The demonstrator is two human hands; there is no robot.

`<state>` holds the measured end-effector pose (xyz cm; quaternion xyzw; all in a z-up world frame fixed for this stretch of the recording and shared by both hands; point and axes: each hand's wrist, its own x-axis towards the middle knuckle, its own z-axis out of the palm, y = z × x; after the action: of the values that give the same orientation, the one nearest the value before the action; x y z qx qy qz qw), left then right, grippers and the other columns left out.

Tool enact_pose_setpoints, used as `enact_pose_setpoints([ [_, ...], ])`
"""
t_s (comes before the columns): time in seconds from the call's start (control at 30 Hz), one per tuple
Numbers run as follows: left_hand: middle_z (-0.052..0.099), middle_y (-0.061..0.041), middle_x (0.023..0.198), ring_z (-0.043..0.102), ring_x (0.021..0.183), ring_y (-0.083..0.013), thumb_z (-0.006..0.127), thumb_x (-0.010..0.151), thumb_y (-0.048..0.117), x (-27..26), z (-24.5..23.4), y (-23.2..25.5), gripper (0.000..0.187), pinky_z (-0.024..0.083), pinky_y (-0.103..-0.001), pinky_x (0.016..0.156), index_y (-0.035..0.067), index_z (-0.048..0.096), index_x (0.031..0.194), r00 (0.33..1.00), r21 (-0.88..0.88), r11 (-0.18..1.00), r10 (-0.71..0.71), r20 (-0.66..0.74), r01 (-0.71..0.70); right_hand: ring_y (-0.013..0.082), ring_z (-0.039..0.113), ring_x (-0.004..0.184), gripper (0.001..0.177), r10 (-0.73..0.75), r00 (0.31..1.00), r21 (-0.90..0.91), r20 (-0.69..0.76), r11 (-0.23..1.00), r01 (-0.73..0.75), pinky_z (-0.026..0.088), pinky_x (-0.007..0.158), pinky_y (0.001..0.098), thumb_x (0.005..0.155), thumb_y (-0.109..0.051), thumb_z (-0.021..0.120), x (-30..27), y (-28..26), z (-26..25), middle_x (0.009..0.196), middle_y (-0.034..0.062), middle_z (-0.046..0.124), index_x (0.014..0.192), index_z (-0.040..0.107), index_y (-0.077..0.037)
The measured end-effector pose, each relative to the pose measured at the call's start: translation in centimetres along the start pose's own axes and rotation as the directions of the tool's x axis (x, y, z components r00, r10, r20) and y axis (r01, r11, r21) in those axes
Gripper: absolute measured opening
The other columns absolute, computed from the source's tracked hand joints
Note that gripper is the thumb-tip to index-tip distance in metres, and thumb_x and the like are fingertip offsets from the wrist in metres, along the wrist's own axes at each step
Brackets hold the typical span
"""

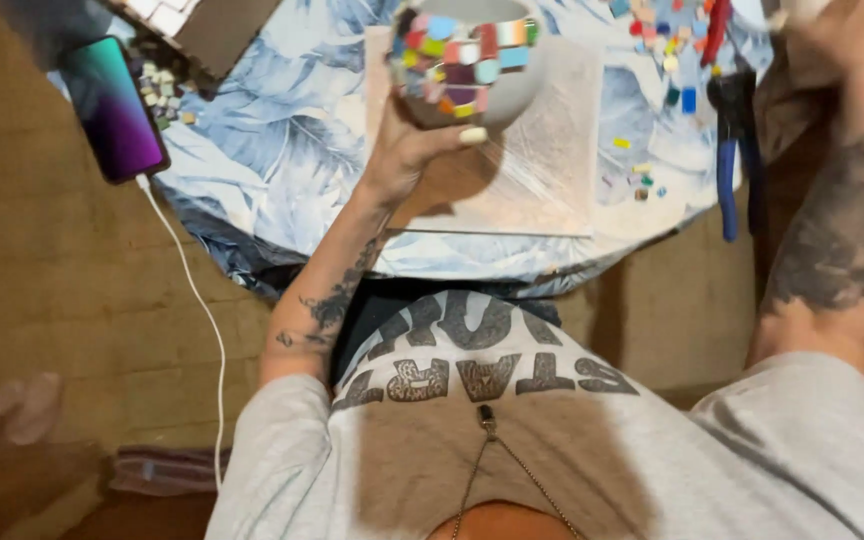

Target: Applying small colorful mosaic tiles to a ceramic cup using glue and tile nippers.

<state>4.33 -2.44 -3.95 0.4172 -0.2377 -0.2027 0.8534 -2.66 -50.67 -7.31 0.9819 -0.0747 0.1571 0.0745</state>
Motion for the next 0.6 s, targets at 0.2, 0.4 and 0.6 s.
enact_pose_setpoints([
  [0.2,0.058,-0.011,0.102,0.054,0.097,-0.0228,0.077,0.064,0.018,3.0,-0.1,-0.1,0.054,0.050,-0.033,0.083,0.002,0.049,0.106,0.998,-0.003,1.000,0.012,0.054,-0.012,0.0274,0.061,0.062,0.042,0.009,0.999,-0.221,-0.045,0.975,-0.019,0.049,0.040,0.0375,0.073,-0.029,0.082,1.9,-4.3,-3.2,0.077,0.0143,0.062,0.103,0.065,-0.004],
  [0.4,0.055,-0.011,0.106,0.052,0.101,-0.0233,0.078,0.060,0.022,3.3,-0.1,0.7,0.064,0.048,-0.034,0.087,0.005,0.044,0.111,0.999,-0.003,1.000,-0.027,0.018,0.027,0.0247,0.053,0.083,0.046,0.178,0.925,0.243,-0.336,0.965,-0.097,0.042,0.063,0.0348,0.088,-0.031,0.081,0.8,-6.6,-9.2,0.099,0.0147,0.052,0.105,0.053,0.001],
  [0.6,0.057,-0.012,0.104,0.053,0.098,-0.0240,0.075,0.052,0.027,3.1,-0.4,1.6,0.069,0.047,-0.034,0.084,0.003,0.047,0.110,0.977,0.006,0.986,-0.166,-0.132,0.168,0.0255,0.054,0.119,0.093,0.458,0.872,0.788,0.170,-0.594,0.159,0.053,0.104,0.0444,0.053,-0.031,0.073,2.5,-17.8,-18.2,0.129,0.0127,0.050,0.135,0.037,-0.005],
])
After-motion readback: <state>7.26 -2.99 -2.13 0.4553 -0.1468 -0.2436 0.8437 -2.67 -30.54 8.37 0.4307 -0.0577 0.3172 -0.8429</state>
